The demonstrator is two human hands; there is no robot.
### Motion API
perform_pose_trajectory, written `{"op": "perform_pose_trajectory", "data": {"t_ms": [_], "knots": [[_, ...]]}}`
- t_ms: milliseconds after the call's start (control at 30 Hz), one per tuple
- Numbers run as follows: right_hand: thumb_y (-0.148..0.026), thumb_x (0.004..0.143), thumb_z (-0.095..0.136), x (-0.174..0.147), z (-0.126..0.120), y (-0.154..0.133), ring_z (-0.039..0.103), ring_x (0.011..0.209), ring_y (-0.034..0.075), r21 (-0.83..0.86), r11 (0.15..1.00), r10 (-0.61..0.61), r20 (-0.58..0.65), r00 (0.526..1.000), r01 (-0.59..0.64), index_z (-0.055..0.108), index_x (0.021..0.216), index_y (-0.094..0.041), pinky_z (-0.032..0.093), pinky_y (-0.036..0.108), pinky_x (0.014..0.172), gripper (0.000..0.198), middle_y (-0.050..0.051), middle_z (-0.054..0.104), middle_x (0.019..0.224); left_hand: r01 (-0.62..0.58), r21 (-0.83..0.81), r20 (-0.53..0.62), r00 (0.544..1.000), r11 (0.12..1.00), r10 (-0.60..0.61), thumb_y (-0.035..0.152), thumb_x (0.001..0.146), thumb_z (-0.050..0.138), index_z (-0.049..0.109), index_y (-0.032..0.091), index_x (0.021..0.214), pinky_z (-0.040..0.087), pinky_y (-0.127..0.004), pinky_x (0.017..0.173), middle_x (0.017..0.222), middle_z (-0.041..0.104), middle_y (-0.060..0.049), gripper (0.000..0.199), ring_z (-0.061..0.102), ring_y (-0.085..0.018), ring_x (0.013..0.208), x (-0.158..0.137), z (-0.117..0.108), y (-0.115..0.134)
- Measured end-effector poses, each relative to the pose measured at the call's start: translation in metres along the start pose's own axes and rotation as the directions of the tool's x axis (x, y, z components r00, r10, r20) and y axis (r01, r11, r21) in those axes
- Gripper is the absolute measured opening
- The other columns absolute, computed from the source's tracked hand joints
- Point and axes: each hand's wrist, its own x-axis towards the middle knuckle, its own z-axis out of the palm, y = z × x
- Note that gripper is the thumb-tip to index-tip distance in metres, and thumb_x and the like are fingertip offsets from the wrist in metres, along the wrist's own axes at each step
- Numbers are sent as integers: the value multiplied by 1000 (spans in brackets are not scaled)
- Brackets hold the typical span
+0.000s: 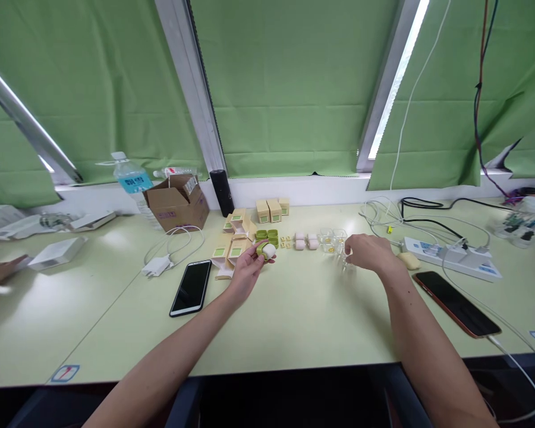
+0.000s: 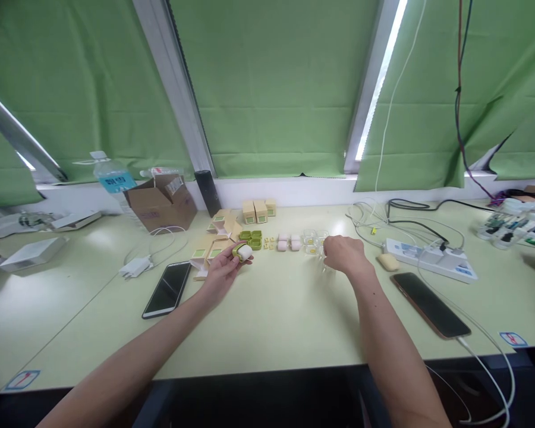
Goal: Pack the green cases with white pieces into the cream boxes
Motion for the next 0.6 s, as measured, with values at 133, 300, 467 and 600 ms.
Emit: {"op": "perform_pose_trajectory", "data": {"t_ms": [133,300,467,600], "knots": [[-10,74,68,9,9,3,71,91,31,-18,999,33,111,993,-31,73,90,-19,44,37,75,20,12,74,95,-14,-6,0,1000,1000,14,33,81,82,67,17,127,54,-39,96,108,72,-9,51,69,-21,96,1,-1,-1],[-7,72,65,8,10,-7,70,85,29,2,999,-51,147,988,51,70,82,-19,43,35,71,17,10,73,89,-38,-7,-5,999,999,38,34,81,82,69,18,125,55,-38,93,107,72,-9,49,69,-22,95,1,-2,-3],[-10,79,61,-4,16,-35,65,90,24,300,853,-433,-48,900,427,67,75,-21,47,33,74,13,8,68,95,-60,12,-15,998,998,60,33,81,83,69,19,126,55,-39,93,108,72,-9,49,69,-21,95,1,-3,-6],[-21,89,58,-4,45,-73,55,119,27,582,485,-487,-440,754,653,63,91,-23,53,39,88,6,11,58,121,-91,33,-24,996,995,91,35,80,83,69,20,126,55,-39,92,110,71,-8,51,68,-22,97,2,-3,-8]]}}
